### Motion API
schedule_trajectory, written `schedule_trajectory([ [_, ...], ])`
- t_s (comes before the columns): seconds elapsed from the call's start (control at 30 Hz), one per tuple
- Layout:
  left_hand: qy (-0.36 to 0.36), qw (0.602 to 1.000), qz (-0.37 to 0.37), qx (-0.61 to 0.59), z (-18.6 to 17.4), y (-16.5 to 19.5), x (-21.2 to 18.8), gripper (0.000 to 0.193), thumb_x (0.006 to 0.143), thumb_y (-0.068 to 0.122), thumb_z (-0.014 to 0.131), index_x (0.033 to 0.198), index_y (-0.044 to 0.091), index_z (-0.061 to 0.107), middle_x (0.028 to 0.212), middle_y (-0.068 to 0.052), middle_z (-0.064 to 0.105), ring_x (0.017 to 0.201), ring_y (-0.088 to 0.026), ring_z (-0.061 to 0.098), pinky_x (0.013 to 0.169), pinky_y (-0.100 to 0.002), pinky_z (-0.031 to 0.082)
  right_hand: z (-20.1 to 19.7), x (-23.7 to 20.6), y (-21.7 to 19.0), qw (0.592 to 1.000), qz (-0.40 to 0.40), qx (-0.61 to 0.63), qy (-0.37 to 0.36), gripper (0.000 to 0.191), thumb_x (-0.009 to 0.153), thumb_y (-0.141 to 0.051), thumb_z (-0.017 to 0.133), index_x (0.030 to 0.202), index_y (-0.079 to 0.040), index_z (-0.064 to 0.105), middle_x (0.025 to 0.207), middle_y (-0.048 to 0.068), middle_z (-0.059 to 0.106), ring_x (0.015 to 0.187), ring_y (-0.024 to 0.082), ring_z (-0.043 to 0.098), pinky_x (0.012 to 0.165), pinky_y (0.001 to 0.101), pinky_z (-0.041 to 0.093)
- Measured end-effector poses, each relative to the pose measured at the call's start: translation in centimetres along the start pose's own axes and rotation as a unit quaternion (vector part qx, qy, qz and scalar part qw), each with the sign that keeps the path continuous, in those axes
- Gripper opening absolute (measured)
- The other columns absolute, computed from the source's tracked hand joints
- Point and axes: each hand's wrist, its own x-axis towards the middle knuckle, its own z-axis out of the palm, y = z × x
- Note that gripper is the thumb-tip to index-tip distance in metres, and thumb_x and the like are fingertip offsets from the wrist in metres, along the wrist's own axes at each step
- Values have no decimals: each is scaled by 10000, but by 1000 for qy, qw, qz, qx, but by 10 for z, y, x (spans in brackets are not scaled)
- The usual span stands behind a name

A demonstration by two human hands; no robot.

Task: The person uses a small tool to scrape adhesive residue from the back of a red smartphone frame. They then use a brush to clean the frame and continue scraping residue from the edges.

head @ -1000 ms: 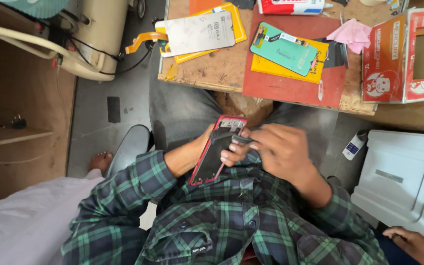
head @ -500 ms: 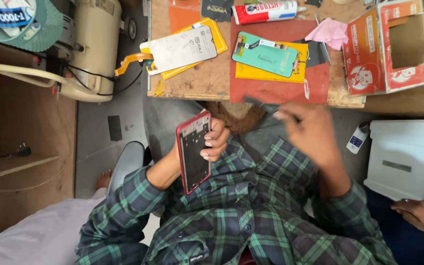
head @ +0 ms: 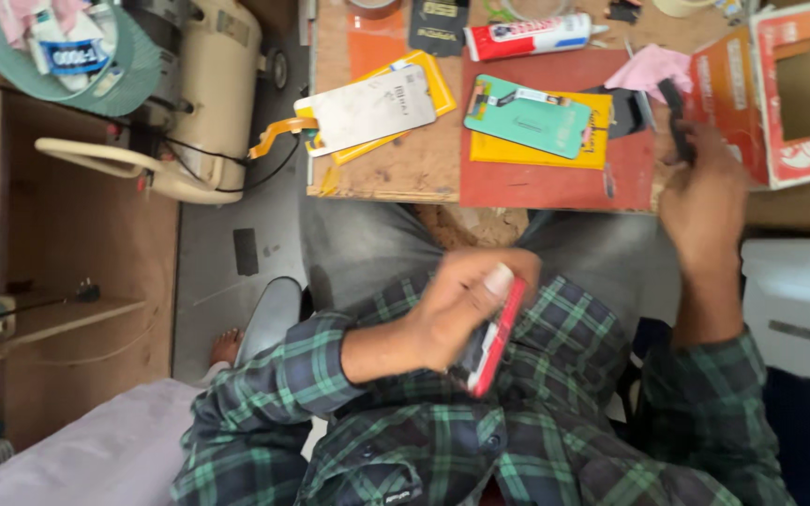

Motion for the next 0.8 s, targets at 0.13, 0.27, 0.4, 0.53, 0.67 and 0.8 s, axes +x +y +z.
schedule_trajectory([
  [0.13,59,989,41,133,-29,-33,-12,457,1145,390,452,953,-8,570,858,-85,528,759,-191,537,751,-320,439,15,5,-5,999,-13,-30,22,264,1065,-12,594,1320,19,658,1127,236,688,1073,421,659,927,496,520],
  [0.27,105,968,126,192,-47,-50,-21,331,1118,289,540,990,-10,602,946,-105,579,852,-246,597,789,-348,489,17,14,-27,974,-111,-170,100,226,1019,-62,629,1229,3,682,1186,252,699,1043,435,668,894,475,538],
  [0.4,100,888,291,341,-55,-46,-22,194,998,197,651,956,7,648,955,-118,600,852,-267,631,748,-378,526,34,-20,-56,997,47,44,-47,262,1017,-209,603,1181,-37,712,1091,178,735,1017,334,682,886,433,526],
  [0.53,-52,737,491,462,-69,-39,-18,127,883,112,762,949,29,694,951,-80,613,875,-258,657,748,-381,558,71,-76,-91,702,229,537,-408,532,1146,-402,495,1218,64,741,1078,185,737,922,199,704,790,339,597],
  [0.67,-132,637,554,519,-70,-42,-9,189,910,161,812,991,13,726,986,-87,656,904,-245,680,786,-369,539,78,-92,-110,566,279,685,-364,459,1010,-274,588,1338,48,592,1161,82,715,1010,107,684,868,289,575],
  [0.8,-99,672,462,570,-73,-41,-4,247,848,254,847,1056,134,790,1007,-17,673,981,-246,687,831,-445,482,60,-68,-108,590,237,712,-299,424,1031,-192,636,1355,76,581,1154,109,716,985,141,699,865,308,574],
])
